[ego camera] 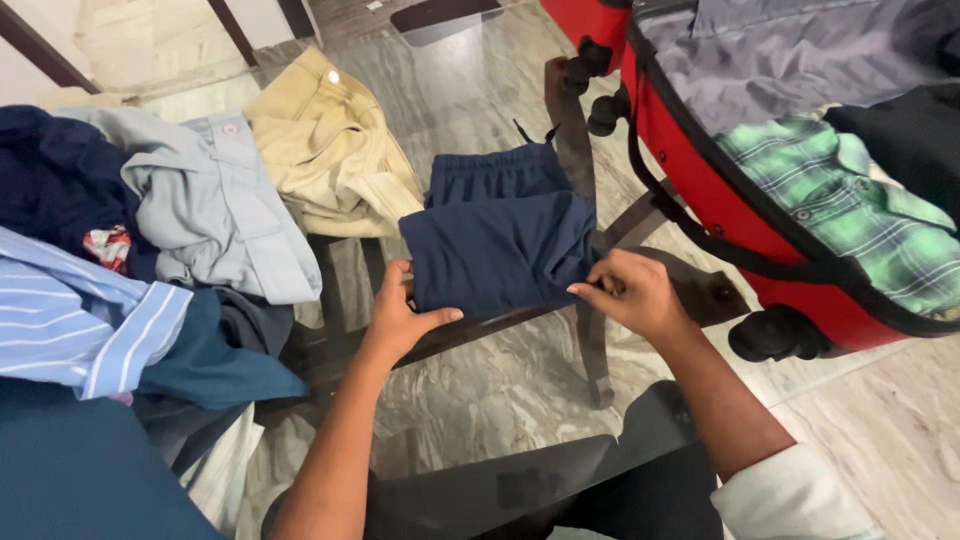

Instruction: The person folds a pair of blue pants and a blue-and-white striped shirt by hand, then places the folded items into a red suitcase.

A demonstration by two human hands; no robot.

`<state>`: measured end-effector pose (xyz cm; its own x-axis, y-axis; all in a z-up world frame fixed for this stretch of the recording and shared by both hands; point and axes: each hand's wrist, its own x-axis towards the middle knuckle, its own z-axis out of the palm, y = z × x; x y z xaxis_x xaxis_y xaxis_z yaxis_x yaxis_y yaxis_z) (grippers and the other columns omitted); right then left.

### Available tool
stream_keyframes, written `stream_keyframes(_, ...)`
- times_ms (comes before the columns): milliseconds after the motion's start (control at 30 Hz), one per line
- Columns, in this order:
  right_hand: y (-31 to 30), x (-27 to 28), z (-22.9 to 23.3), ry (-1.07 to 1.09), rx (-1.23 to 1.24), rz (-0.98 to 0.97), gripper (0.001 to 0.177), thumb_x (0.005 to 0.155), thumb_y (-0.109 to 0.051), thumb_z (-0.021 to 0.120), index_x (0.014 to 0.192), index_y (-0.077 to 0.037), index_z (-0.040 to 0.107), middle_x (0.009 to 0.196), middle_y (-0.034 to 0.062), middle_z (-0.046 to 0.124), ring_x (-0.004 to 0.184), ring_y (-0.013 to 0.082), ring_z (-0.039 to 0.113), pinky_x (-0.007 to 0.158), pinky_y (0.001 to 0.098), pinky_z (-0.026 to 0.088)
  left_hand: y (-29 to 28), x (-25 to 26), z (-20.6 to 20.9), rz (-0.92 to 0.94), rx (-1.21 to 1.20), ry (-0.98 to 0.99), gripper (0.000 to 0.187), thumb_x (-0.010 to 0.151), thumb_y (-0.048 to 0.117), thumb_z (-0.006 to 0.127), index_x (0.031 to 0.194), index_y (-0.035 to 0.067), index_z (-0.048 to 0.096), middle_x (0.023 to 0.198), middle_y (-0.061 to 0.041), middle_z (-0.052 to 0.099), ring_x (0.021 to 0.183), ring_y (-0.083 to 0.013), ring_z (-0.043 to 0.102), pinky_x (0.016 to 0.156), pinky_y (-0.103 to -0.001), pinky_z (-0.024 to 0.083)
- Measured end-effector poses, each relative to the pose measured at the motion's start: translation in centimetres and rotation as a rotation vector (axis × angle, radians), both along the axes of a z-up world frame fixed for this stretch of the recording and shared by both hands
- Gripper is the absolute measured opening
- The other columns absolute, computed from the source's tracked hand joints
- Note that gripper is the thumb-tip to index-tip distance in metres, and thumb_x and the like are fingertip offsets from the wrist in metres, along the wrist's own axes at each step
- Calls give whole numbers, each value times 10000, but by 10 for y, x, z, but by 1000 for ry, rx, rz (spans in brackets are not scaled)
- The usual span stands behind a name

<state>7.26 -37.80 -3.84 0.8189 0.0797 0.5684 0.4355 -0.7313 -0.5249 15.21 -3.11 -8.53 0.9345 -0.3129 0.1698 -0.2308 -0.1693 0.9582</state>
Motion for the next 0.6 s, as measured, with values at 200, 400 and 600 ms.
stream_keyframes(200, 41, -6, 18, -43, -115, -1, 228, 791, -251, 890, 796, -81, 738, 674, 35, 638, 602, 209, 619, 582, 348, 493, 1, 3, 0, -14, 23, 39, 839, 651, 162, 965, 1272, 67, 410, 1053, -158, 756, 930, -194, 735, 746, -327, 591)
stream_keyframes(400, 46, -4, 9, 37, 28, 66, 186, 782, -187, 858, 861, -49, 761, 724, 60, 627, 652, 203, 625, 556, 304, 498, 3, 1, 1, -45, 134, -61, 917, 648, 158, 979, 1317, 73, 358, 1126, -171, 717, 1008, -197, 698, 780, -339, 581)
stream_keyframes(600, 24, 3, -21, 282, 396, 66, 124, 1012, -139, 679, 991, -41, 606, 802, -19, 534, 711, 91, 493, 631, 274, 433, 2, 11, -1, -84, -143, 51, 831, 731, 64, 890, 1334, 99, 318, 1146, -159, 724, 1055, -194, 707, 889, -331, 579)
